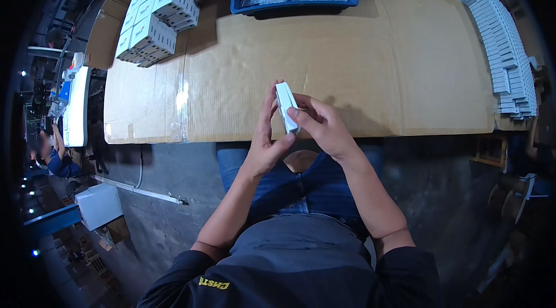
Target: The recorder is assembling an electronic unit by placing components into a plastic casing, securing them, and then placing the finished units into a storage area.
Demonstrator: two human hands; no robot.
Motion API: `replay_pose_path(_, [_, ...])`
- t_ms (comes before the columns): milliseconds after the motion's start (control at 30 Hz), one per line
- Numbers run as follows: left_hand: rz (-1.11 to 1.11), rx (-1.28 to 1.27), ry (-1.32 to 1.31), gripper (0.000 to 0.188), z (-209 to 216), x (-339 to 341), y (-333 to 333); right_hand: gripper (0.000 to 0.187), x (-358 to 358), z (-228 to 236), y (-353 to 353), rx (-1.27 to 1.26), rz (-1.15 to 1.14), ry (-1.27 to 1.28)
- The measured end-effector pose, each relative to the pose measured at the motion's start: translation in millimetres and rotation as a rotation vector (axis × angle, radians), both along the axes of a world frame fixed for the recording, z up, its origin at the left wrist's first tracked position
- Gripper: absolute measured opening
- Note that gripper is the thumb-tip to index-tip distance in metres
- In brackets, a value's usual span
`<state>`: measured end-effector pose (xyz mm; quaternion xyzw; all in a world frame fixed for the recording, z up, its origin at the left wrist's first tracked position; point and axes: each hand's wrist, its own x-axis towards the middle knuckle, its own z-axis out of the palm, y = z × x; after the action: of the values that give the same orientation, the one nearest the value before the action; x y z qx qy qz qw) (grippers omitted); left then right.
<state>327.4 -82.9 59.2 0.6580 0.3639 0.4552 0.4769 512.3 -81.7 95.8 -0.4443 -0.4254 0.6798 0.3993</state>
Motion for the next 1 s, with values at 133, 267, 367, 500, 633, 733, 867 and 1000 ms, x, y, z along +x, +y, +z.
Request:
replay_pose_path(133, [0.114,-0.413,-0.389,0.071,15,11,-5,0.056,-11,-4,-6,0.034,-0.069,0.054])
replay_pose_path(267, [0.216,-0.580,-0.446,0.060,12,11,-3,0.066,-27,-7,-14,0.246,-0.112,-0.093])
replay_pose_path(367, [0.313,-0.453,-0.433,0.063,7,13,-5,0.061,-32,-11,-19,0.464,-0.106,-0.394])
replay_pose_path(500, [0.332,-0.420,-0.508,0.066,5,19,-6,0.054,-50,-7,-31,0.255,-0.184,-0.223])
replay_pose_path(633, [0.316,-0.402,-0.475,0.070,10,20,-4,0.048,-53,-15,-33,0.444,-0.260,-0.283])
replay_pose_path(733, [0.313,-0.376,-0.474,0.072,4,19,-5,0.046,-54,-15,-35,0.443,-0.229,-0.330])
replay_pose_path(867, [0.340,-0.322,-0.463,0.075,12,23,-10,0.041,-59,-20,-38,0.614,-0.251,-0.449])
replay_pose_path(1000, [0.348,-0.285,-0.435,0.077,21,25,-15,0.041,-62,-25,-40,0.753,-0.296,-0.536])
